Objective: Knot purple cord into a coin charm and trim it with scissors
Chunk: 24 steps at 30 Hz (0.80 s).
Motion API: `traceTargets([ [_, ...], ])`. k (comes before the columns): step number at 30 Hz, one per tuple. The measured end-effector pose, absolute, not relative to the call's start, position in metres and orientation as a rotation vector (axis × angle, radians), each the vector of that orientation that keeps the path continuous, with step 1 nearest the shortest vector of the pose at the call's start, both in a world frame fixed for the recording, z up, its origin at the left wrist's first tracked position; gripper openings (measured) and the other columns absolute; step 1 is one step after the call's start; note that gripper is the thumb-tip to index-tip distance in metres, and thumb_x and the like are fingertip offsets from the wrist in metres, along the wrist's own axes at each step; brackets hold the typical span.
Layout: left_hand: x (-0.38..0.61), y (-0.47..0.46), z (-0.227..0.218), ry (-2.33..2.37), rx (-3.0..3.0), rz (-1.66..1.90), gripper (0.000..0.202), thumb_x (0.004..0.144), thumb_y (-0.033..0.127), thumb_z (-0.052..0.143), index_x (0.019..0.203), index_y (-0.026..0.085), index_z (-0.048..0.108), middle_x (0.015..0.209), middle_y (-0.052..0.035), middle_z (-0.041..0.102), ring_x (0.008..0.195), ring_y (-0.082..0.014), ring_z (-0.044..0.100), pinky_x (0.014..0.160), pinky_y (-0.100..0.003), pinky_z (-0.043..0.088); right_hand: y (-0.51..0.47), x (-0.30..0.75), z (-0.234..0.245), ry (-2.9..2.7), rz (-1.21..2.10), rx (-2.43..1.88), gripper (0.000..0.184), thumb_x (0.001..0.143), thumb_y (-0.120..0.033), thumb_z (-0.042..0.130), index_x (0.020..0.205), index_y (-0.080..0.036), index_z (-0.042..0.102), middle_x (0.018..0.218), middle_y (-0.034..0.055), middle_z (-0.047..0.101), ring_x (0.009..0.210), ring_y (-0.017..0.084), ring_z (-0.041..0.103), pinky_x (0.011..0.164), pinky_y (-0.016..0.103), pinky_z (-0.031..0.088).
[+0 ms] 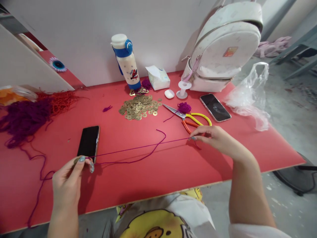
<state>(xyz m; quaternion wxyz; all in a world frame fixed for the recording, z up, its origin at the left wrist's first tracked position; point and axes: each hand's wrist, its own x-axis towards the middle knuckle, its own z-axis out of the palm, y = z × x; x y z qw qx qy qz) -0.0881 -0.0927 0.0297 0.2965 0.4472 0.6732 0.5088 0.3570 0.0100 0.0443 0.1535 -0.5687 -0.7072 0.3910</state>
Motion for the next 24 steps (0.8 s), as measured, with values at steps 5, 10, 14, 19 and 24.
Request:
traceTargets([
  [5,-0.09,-0.093,0.027,1.836,1.194,1.403,0.021,0.085,0.036,0.067,0.075,0.018,0.067,0.072,-0.0017,0.063,0.066,-0.0158,0.056,0.064,-0.027,0.048,0.018,0.358,0.038,-1.859,0.962,-1.794,0.038,0.078,-0.058,0.065,0.083,-0.022,0.076,0.081,0.0081,0.074,0.073,0.025,0.066,0.069,0.038,0.05],
  [10,-0.089,-0.093,0.033,1.8,1.475,1.35,0.022,0.089,0.03,0.062,0.07,0.02,0.066,0.074,-0.0024,0.062,0.076,-0.0187,0.058,0.073,-0.03,0.047,0.023,0.336,0.042,-1.716,0.691,-1.978,0.037,0.084,-0.054,0.06,0.075,-0.019,0.069,0.062,0.0049,0.064,0.056,0.018,0.055,0.055,0.03,0.038],
  [14,-0.069,-0.083,0.044,1.579,1.796,1.299,0.026,0.091,0.024,0.057,0.066,0.024,0.061,0.068,-0.001,0.06,0.074,-0.0198,0.056,0.103,-0.042,0.038,0.02,0.295,0.055,-1.92,0.691,-1.786,0.036,0.092,-0.047,0.055,0.071,-0.02,0.067,0.066,0.0037,0.065,0.056,0.015,0.054,0.054,0.026,0.034],
  [19,-0.02,-0.065,0.054,1.2,2.012,1.113,0.021,0.089,0.017,0.055,0.069,0.024,0.062,0.065,0.0002,0.064,0.071,-0.0202,0.059,0.113,-0.054,0.026,0.007,0.238,0.072,-2.196,0.853,-1.432,0.031,0.094,-0.043,0.057,0.077,-0.02,0.07,0.06,0.0008,0.064,0.051,0.012,0.05,0.054,0.024,0.032],
  [24,0.011,-0.056,0.058,0.947,2.012,1.018,0.026,0.092,0.019,0.051,0.069,0.021,0.063,0.067,-0.0025,0.067,0.072,-0.0194,0.061,0.109,-0.051,0.035,-0.009,0.201,0.084,-2.275,0.965,-1.221,0.026,0.094,-0.033,0.059,0.072,-0.02,0.066,0.059,-0.0022,0.061,0.051,0.009,0.044,0.054,0.023,0.028],
])
